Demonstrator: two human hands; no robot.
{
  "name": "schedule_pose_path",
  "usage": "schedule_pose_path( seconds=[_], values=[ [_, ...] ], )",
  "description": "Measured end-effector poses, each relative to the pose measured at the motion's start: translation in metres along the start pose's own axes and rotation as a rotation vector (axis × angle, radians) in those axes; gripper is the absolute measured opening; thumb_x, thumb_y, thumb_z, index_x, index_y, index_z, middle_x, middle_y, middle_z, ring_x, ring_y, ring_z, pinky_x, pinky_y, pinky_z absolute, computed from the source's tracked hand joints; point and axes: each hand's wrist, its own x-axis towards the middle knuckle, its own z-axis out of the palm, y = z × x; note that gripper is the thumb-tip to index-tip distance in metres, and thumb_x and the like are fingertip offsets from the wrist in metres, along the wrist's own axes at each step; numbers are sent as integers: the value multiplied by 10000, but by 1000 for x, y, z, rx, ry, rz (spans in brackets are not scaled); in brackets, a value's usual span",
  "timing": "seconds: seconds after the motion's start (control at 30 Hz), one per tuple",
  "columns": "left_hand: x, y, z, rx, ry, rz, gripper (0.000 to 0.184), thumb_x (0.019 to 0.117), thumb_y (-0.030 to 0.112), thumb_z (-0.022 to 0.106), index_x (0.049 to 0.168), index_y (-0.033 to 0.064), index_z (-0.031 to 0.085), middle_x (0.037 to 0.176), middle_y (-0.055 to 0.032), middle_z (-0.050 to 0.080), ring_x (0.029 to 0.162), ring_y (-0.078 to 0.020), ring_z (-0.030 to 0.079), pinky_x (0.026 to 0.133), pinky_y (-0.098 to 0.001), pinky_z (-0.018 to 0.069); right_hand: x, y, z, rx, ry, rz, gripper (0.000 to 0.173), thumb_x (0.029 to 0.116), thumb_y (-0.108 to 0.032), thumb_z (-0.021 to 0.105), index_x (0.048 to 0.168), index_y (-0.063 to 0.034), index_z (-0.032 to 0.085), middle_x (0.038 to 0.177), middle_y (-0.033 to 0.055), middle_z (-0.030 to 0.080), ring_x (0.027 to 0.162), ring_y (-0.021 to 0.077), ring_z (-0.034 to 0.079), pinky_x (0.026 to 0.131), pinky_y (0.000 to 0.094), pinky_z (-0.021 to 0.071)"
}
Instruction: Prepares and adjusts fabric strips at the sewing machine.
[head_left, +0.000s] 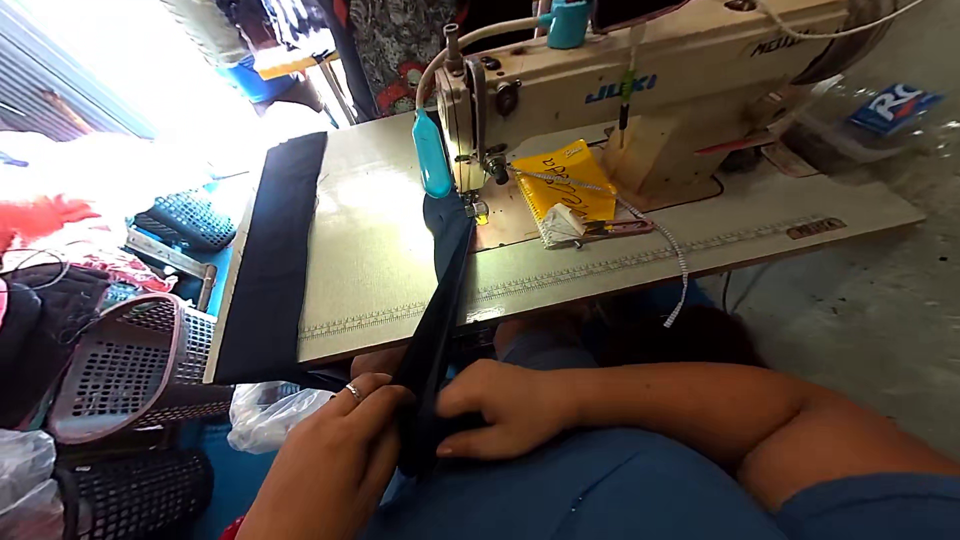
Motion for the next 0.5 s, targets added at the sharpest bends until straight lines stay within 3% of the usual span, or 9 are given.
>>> schedule_pose_path(
  seconds=[0.1,0.2,0.27,0.33,0.43,0.5],
  values=[
    [0,3,-6,-58,-71,-133,487,1062,457,383,963,144,743,1020,-36,732,960,-139,696,768,-327,562,20,-9,14,-95,-104,-56,159,923,-119,662,936,40,661,780,162,657,747,284,677,666,443,530],
    [3,-2,-9,-63,-173,-249,596,1018,606,387,946,144,757,958,-29,732,902,-172,699,749,-416,562,35,-14,29,-132,-163,-130,210,910,-111,677,1062,30,712,893,168,719,843,299,718,721,463,568],
    [3,-8,-6,-60,-189,-247,465,994,494,481,927,127,759,902,-37,724,861,-186,698,733,-421,561,42,-15,33,-94,-278,-136,252,941,-72,639,1164,26,702,955,182,726,908,324,718,783,492,564],
    [-1,-10,0,-7,-133,-217,344,974,346,519,893,111,757,904,-49,739,867,-193,719,735,-407,581,41,-10,31,-84,-280,-182,216,965,-69,607,1134,2,722,940,157,726,917,297,713,820,465,561],
    [-10,-7,7,53,-12,-230,315,965,297,508,856,99,726,940,-66,739,867,-199,720,701,-381,582,29,1,9,-253,-5,-185,172,986,-141,609,988,-60,761,862,75,742,860,206,720,817,403,565],
    [-15,-7,11,94,74,-221,331,982,289,475,833,96,700,915,-75,725,827,-194,707,651,-353,563,23,12,-12,-441,186,-86,177,995,-154,606,1041,-80,760,922,57,747,902,188,709,842,390,564]
  ],
)
